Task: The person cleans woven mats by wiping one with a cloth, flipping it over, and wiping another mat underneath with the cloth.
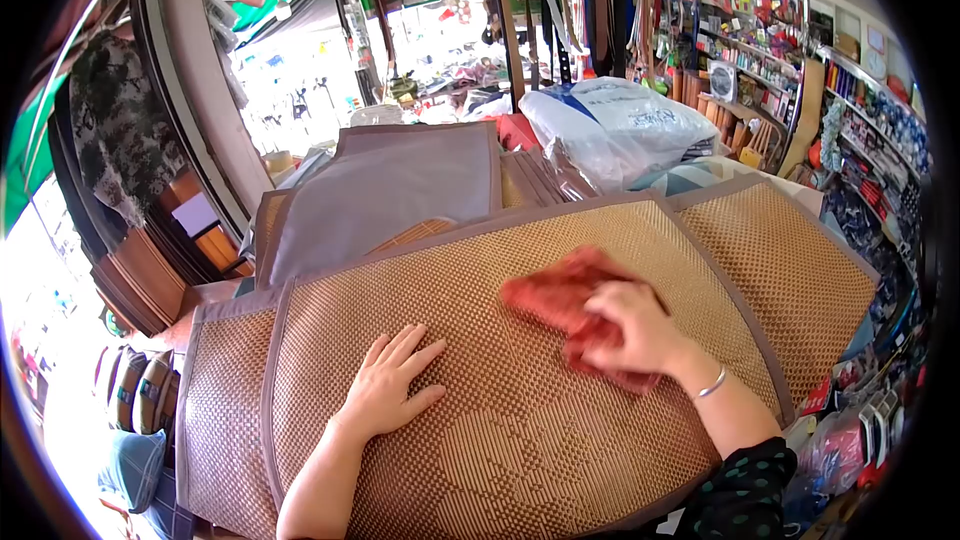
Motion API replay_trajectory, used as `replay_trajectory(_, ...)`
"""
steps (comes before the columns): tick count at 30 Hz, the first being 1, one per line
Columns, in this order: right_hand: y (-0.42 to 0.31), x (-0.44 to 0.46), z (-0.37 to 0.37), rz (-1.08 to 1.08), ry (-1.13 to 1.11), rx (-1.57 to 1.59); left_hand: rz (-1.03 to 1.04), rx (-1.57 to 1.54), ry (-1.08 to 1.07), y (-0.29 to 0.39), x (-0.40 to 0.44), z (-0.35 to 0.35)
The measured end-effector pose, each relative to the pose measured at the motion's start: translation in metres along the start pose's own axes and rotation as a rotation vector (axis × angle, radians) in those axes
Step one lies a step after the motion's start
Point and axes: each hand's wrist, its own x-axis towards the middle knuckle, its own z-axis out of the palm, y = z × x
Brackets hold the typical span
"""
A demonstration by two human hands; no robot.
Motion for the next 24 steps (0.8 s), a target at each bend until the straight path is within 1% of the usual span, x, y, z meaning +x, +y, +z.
replay_trajectory(1, 0.017, -0.001, -0.005, 0.084, 0.044, -0.023, -0.010, 0.023, -0.022, -0.002, 0.001, 0.001)
replay_trajectory(3, 0.059, -0.008, -0.001, 0.165, 0.182, -0.113, -0.014, 0.036, -0.044, -0.006, 0.004, 0.003)
replay_trajectory(4, 0.065, -0.005, -0.007, 0.230, 0.170, -0.060, -0.016, 0.052, -0.071, -0.008, 0.005, 0.003)
replay_trajectory(5, 0.070, -0.004, -0.009, 0.251, 0.156, -0.051, -0.012, 0.055, -0.070, -0.011, 0.007, 0.002)
replay_trajectory(7, 0.057, 0.001, -0.010, 0.153, 0.114, -0.049, -0.034, 0.094, -0.134, -0.017, 0.012, -0.003)
replay_trajectory(8, 0.024, 0.009, -0.018, 0.130, 0.027, -0.022, -0.063, 0.104, -0.172, -0.021, 0.014, -0.007)
replay_trajectory(9, 0.001, 0.013, -0.014, -0.005, -0.013, 0.009, -0.062, 0.107, -0.170, -0.027, 0.015, -0.011)
replay_trajectory(10, -0.027, 0.015, -0.014, -0.023, -0.184, 0.070, -0.098, 0.109, -0.165, -0.034, 0.015, -0.013)
replay_trajectory(11, -0.052, 0.014, -0.009, -0.086, -0.301, 0.096, -0.134, 0.111, -0.164, -0.044, 0.013, -0.014)
replay_trajectory(12, -0.060, 0.001, 0.011, -0.321, -0.176, 0.047, -0.142, 0.125, -0.144, -0.059, 0.012, -0.013)
replay_trajectory(13, -0.070, -0.002, 0.016, -0.309, -0.310, 0.065, -0.143, 0.127, -0.147, -0.067, 0.009, -0.015)
replay_trajectory(14, -0.080, -0.005, 0.020, -0.292, -0.442, 0.080, -0.205, 0.116, -0.143, -0.073, 0.007, -0.017)
replay_trajectory(15, -0.064, -0.023, 0.047, -0.402, -0.229, 0.258, -0.270, 0.103, -0.138, -0.080, 0.003, -0.019)
replay_trajectory(16, -0.069, -0.013, 0.030, -0.366, -0.273, 0.152, -0.278, 0.088, -0.109, -0.086, 0.001, -0.017)
replay_trajectory(17, -0.058, -0.008, 0.026, -0.358, -0.233, 0.112, -0.286, 0.089, -0.111, -0.088, -0.002, -0.015)
replay_trajectory(19, -0.029, -0.002, 0.018, -0.168, -0.127, 0.175, -0.279, 0.072, -0.072, -0.086, -0.001, -0.015)
replay_trajectory(21, 0.003, -0.003, 0.003, 0.022, -0.024, 0.058, -0.280, 0.059, -0.044, -0.086, -0.001, -0.015)
replay_trajectory(23, 0.045, -0.013, 0.004, 0.107, 0.175, -0.077, -0.284, 0.044, -0.018, -0.085, -0.002, -0.015)
replay_trajectory(24, 0.052, -0.015, -0.001, 0.176, 0.186, -0.052, -0.283, 0.025, -0.003, -0.084, -0.002, -0.015)
